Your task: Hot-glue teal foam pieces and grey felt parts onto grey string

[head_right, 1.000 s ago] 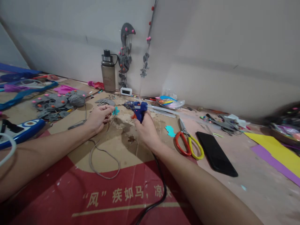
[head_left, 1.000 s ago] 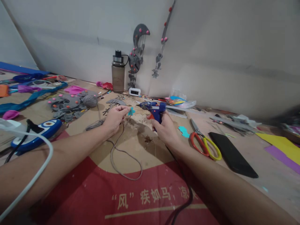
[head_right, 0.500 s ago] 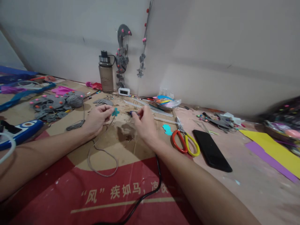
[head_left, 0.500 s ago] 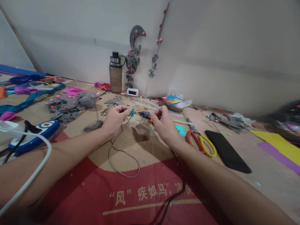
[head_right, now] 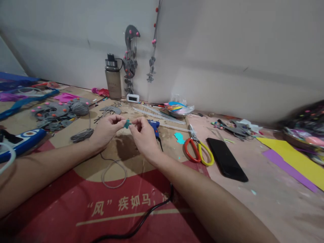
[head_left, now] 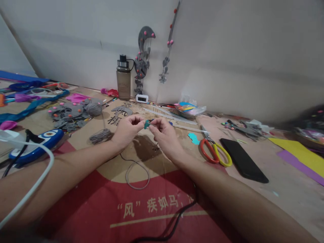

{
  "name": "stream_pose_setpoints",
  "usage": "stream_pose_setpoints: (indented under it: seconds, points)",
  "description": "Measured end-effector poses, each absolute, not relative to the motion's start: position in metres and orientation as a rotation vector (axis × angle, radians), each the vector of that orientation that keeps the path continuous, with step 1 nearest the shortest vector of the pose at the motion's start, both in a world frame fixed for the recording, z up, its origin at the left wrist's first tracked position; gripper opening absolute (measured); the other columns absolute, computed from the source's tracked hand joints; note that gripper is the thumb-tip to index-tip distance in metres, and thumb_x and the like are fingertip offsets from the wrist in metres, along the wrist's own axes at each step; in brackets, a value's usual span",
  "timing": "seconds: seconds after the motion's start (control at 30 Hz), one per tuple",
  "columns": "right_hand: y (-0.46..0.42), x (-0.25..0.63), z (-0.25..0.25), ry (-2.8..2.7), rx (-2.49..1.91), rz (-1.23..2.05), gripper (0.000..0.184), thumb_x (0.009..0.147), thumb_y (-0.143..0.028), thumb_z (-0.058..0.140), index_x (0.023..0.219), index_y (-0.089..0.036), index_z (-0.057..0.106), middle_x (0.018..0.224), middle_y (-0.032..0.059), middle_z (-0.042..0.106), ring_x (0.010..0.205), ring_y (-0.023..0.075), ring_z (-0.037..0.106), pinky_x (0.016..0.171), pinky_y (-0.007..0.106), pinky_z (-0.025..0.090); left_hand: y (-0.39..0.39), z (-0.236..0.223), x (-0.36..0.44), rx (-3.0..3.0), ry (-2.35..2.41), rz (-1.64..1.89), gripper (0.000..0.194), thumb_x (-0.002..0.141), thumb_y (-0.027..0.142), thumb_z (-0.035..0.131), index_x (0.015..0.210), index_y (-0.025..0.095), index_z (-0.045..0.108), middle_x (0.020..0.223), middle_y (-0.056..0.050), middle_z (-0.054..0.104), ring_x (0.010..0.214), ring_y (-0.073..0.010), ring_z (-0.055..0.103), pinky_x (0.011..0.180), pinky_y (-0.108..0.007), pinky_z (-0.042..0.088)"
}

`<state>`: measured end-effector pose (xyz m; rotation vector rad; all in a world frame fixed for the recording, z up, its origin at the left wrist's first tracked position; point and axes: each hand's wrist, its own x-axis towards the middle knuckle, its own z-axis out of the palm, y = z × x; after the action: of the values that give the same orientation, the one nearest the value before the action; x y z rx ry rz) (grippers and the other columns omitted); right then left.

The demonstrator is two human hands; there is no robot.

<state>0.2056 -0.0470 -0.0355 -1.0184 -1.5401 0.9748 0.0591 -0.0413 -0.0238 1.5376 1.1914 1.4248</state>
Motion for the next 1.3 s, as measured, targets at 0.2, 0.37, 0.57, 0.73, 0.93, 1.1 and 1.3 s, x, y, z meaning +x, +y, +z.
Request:
stream_pose_setpoints:
  seconds: [0.2,0.37,0.57,0.73,0.93,1.1,1.3]
  points:
    - [-0.047,0.215,-0.028,-1.735,-1.065,0.535,0.012,0.083,-0.03,0.054,0.084,-0.019,0.058,0.071,0.0,0.052,0.066,0.0127,0.045,0.061,0.027,0.036,-0.04,-0.028,0.058,1.622,1.255,1.322,0.02,0.069,0.034,0.066,0.073,0.015,0.066,0.069,-0.002,0.064,0.061,-0.0114,0.052,0.06,-0.023,0.04]
    - [-0.047,0.218,-0.027,-1.884,-1.043,0.308,0.009,0.085,-0.026,0.053,0.084,-0.02,0.06,0.08,0.0031,0.055,0.073,0.0153,0.048,0.065,0.029,0.036,-0.042,-0.026,0.058,1.69,1.287,1.248,0.016,0.07,0.031,0.065,0.072,0.015,0.067,0.066,-0.002,0.064,0.058,-0.0107,0.051,0.057,-0.023,0.039]
    - [-0.045,0.22,-0.027,-1.913,-1.057,0.264,0.009,0.085,-0.025,0.053,0.084,-0.021,0.06,0.081,0.0035,0.055,0.076,0.0165,0.05,0.068,0.03,0.037,-0.045,-0.024,0.059,1.74,1.307,1.211,0.013,0.07,0.026,0.063,0.073,0.015,0.068,0.067,-0.002,0.065,0.059,-0.0111,0.053,0.059,-0.023,0.041]
    - [-0.045,0.22,-0.027,-1.924,-1.069,0.263,0.012,0.086,-0.027,0.052,0.084,-0.021,0.062,0.082,0.0043,0.057,0.078,0.017,0.052,0.069,0.031,0.038,-0.046,-0.023,0.059,1.752,1.322,1.2,0.012,0.069,0.026,0.062,0.072,0.015,0.067,0.068,-0.002,0.066,0.06,-0.0115,0.054,0.061,-0.023,0.042]
    - [-0.043,0.221,-0.03,-1.94,-1.075,0.261,0.014,0.085,-0.03,0.052,0.084,-0.02,0.062,0.084,0.0048,0.061,0.08,0.0175,0.054,0.073,0.032,0.04,-0.046,-0.023,0.059,1.75,1.315,1.191,0.011,0.067,0.025,0.063,0.071,0.016,0.067,0.066,-0.002,0.065,0.059,-0.0118,0.053,0.059,-0.023,0.041]
    - [-0.039,0.221,-0.033,-1.954,-1.088,0.319,0.012,0.083,-0.029,0.051,0.081,-0.02,0.059,0.081,0.0044,0.06,0.077,0.0171,0.053,0.069,0.031,0.04,-0.046,-0.023,0.058,1.787,1.305,1.146,0.011,0.068,0.025,0.061,0.072,0.016,0.067,0.062,0.0,0.062,0.054,-0.01,0.048,0.054,-0.021,0.037]
    - [-0.038,0.22,-0.033,-1.97,-1.077,0.404,0.007,0.08,-0.026,0.052,0.077,-0.021,0.056,0.076,0.0032,0.059,0.074,0.0165,0.052,0.065,0.03,0.039,-0.047,-0.021,0.057,1.854,1.32,1.094,0.013,0.069,0.027,0.061,0.072,0.016,0.066,0.056,0.002,0.056,0.05,-0.009,0.043,0.049,-0.021,0.033]
